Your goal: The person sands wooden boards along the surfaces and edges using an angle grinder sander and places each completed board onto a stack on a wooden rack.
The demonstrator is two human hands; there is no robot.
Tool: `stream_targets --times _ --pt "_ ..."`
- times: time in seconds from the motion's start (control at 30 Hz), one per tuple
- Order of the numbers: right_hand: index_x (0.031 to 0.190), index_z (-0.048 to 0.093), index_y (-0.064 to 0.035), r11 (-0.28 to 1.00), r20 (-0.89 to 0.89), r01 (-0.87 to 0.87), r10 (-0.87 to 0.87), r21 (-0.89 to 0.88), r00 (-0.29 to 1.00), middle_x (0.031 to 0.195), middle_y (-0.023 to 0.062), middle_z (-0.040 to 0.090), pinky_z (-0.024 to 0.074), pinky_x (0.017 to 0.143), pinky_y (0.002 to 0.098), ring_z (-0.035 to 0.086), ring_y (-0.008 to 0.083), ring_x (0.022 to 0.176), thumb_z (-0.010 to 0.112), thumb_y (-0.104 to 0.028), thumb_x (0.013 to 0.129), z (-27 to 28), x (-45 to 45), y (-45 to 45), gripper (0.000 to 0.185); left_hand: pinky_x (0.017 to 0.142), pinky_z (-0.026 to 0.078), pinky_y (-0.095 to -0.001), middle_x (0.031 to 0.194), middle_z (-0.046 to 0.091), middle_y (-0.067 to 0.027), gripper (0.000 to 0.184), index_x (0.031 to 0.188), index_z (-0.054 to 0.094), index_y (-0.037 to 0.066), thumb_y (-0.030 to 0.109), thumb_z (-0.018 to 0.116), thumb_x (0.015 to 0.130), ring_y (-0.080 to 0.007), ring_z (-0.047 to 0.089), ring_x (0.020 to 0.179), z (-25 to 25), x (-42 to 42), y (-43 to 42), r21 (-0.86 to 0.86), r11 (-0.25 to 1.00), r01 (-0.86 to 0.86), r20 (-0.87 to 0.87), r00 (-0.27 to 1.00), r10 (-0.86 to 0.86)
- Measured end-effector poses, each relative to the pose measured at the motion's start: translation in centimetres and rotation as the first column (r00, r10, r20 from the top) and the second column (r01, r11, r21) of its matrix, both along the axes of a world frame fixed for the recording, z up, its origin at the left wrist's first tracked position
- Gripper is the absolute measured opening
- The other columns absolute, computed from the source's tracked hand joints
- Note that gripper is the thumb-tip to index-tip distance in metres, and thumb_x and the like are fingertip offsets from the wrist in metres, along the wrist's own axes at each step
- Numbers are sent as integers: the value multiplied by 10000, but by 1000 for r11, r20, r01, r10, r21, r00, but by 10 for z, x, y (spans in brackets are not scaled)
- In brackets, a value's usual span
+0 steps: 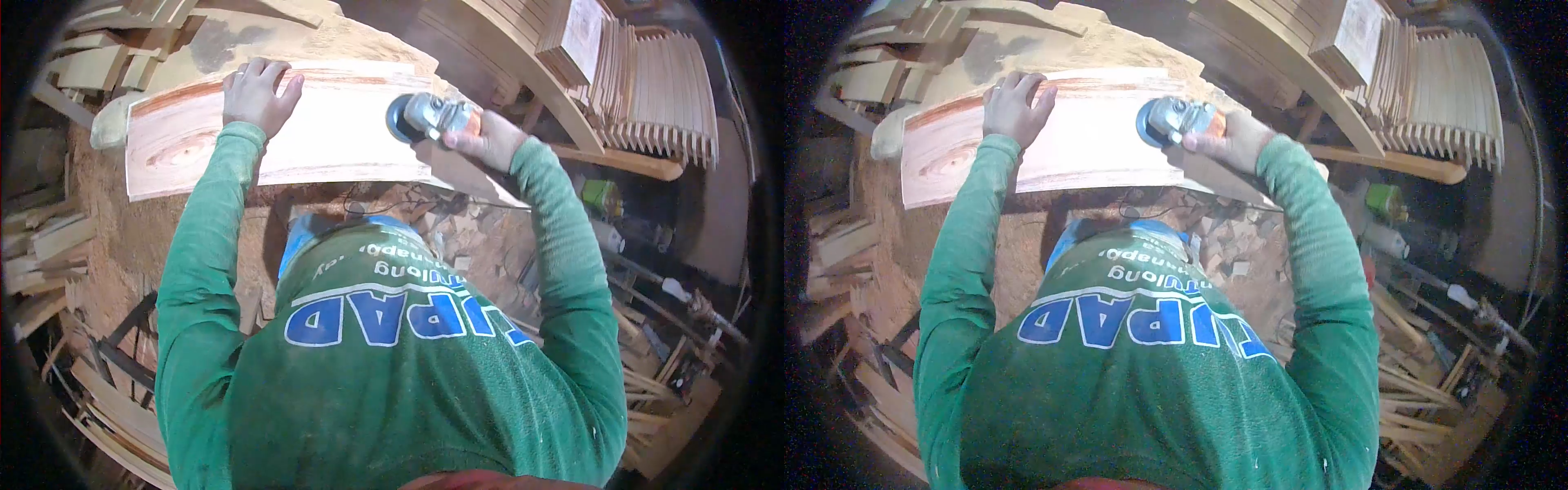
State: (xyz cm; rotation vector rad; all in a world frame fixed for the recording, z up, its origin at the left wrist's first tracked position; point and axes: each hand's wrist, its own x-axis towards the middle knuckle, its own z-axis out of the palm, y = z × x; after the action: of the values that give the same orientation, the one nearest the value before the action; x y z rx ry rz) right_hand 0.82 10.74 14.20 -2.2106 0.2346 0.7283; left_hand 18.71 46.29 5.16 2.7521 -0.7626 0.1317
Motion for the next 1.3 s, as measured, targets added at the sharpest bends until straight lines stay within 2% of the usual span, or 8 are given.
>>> stream_targets --times 0.03,0.13,0.23,0.47,0.87,0.93,1.07,1.3 --pt "1224 675 -19 997 -125 14 -23 -75 992 1045 64 718 517 921 358 635 172 978 740 -556 931 10 -11 10 615 1076 382 -488 1183 673 -105 411 1201 719 156 478 605 972 -316 643 1129 -1 -1 1 3 1000 7 6 1000 -7" --pt "1323 636 -13 953 -197 46 -109 -300 974 1180 104 712 501 994 376 640 208 1084 730 -524 948 66 -36 60 641 1075 381 -493 1193 675 -108 419 1201 722 154 482 598 974 -312 638 1134 -1 1 2 4 1000 20 7 1000 -20" --pt "1296 674 -60 971 -5 238 -238 -6 971 1065 153 754 544 944 410 718 275 1020 705 -604 920 13 -87 68 662 1090 371 -504 1203 682 -107 437 1209 727 150 493 590 973 -288 616 1184 2 2 3 5 1000 19 -27 999 -19" --pt "1271 678 -18 904 -66 421 -417 75 907 1099 177 751 544 943 406 713 261 1018 745 -524 913 8 -76 137 623 1093 362 -517 1230 670 -107 441 1225 723 146 487 588 981 -296 611 1190 4 3 4 -10 999 44 -49 998 -44" --pt "1245 706 -44 984 -53 165 -162 73 985 1100 215 747 533 981 408 708 313 1080 700 -781 806 8 -13 65 858 1073 369 -518 1178 681 -95 404 1171 736 141 464 607 964 -287 610 1155 4 5 2 6 999 46 -63 997 -45" --pt "1203 697 -23 986 -62 110 -118 -122 991 1013 116 728 542 887 367 674 208 956 746 -638 882 -4 18 38 696 1071 373 -509 1156 684 -91 392 1158 735 146 461 624 952 -283 615 1149 3 6 1 -19 999 41 -37 998 -42" --pt "1106 734 -20 945 -154 221 -262 -242 953 843 64 675 523 700 355 615 173 743 628 -770 891 16 67 13 787 1067 378 -505 1138 687 -88 390 1153 735 147 461 632 945 -281 625 1131 0 3 2 -47 998 42 -25 999 -44" --pt "1365 617 -54 988 15 147 -146 -39 989 1223 181 699 497 1035 408 653 273 1156 721 -676 869 6 15 16 802 1061 381 -509 1147 683 -88 377 1147 733 147 446 634 940 -280 629 1126 5 2 0 -30 999 30 -34 999 -31"
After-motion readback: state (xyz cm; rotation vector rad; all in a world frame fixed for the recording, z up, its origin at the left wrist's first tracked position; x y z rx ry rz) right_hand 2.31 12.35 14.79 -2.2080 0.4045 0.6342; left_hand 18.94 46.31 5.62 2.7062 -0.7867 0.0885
